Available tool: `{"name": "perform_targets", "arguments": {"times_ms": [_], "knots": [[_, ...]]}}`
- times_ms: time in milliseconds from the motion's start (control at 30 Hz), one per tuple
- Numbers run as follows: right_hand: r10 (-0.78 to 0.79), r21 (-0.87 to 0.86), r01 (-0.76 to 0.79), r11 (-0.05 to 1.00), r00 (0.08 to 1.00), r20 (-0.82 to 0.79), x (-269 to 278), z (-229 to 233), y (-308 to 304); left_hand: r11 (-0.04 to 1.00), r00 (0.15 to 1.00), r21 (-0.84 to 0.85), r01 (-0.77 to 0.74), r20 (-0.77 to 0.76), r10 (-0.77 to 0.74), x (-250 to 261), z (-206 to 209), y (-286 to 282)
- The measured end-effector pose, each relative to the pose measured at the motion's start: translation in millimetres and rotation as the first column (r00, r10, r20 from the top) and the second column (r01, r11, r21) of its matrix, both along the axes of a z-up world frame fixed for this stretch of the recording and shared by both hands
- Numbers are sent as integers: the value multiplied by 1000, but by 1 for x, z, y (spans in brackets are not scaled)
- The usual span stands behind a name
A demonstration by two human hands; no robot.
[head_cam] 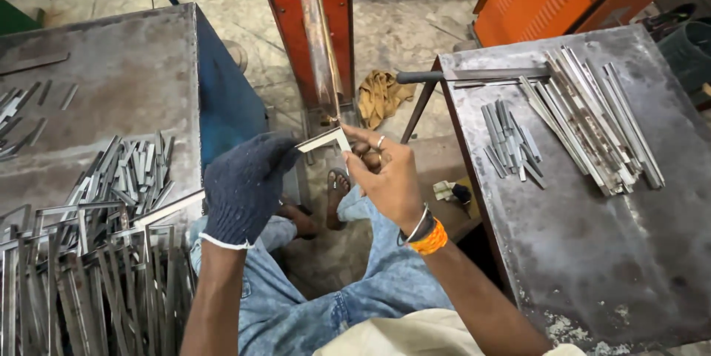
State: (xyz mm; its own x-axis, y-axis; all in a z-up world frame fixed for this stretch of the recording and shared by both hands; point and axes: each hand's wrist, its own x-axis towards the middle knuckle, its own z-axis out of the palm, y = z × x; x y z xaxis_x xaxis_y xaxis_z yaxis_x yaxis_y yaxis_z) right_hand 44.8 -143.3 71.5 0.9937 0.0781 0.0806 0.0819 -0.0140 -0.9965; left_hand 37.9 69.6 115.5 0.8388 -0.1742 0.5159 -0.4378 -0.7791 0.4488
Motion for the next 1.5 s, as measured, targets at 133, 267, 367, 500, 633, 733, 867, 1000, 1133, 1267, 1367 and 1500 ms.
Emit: {"name": "perform_targets", "arguments": {"times_ms": [133,267,367,500,633,733,867,1000,1133,1267,1367,1500], "knots": [[-38,38,38,999,999,16,10,6,3,1000,999,7,-14,-49,14,10,4,1],[-53,13,53,998,998,20,17,6,5,999,999,-36,33,-5,-34,17,5,4],[-55,9,55,998,998,34,21,6,6,999,999,-24,27,-24,-28,21,5,6],[-43,-27,43,999,999,19,15,12,10,1000,999,21,16,-51,-15,21,3,11],[-53,12,54,998,999,-8,13,16,11,998,999,59,39,-22,-38,26,1,15],[-47,-27,47,999,999,1,12,10,11,997,997,69,38,-68,-33,28,-3,16],[-59,-17,60,998,997,43,11,9,9,992,994,-76,101,-24,-103,26,-2,16],[-72,-4,73,997,994,81,2,20,-4,995,992,0,100,-82,-99,18,9,10],[-132,-204,176,963,968,211,-3,-10,-50,998,945,-24,61,-319,-66,-5,3,17],[-265,-73,268,961,963,42,-10,-28,-102,995,988,-47,-88,-129,82,-23,-19,21],[-374,-75,373,925,927,-5,-25,-37,-118,865,980,-464,-189,-142,138,-23,-79,7],[-420,-43,418,907,896,-144,-50,-34,-95,409,919,-904,-126,-262,-295,-31,-104,-50]]}}
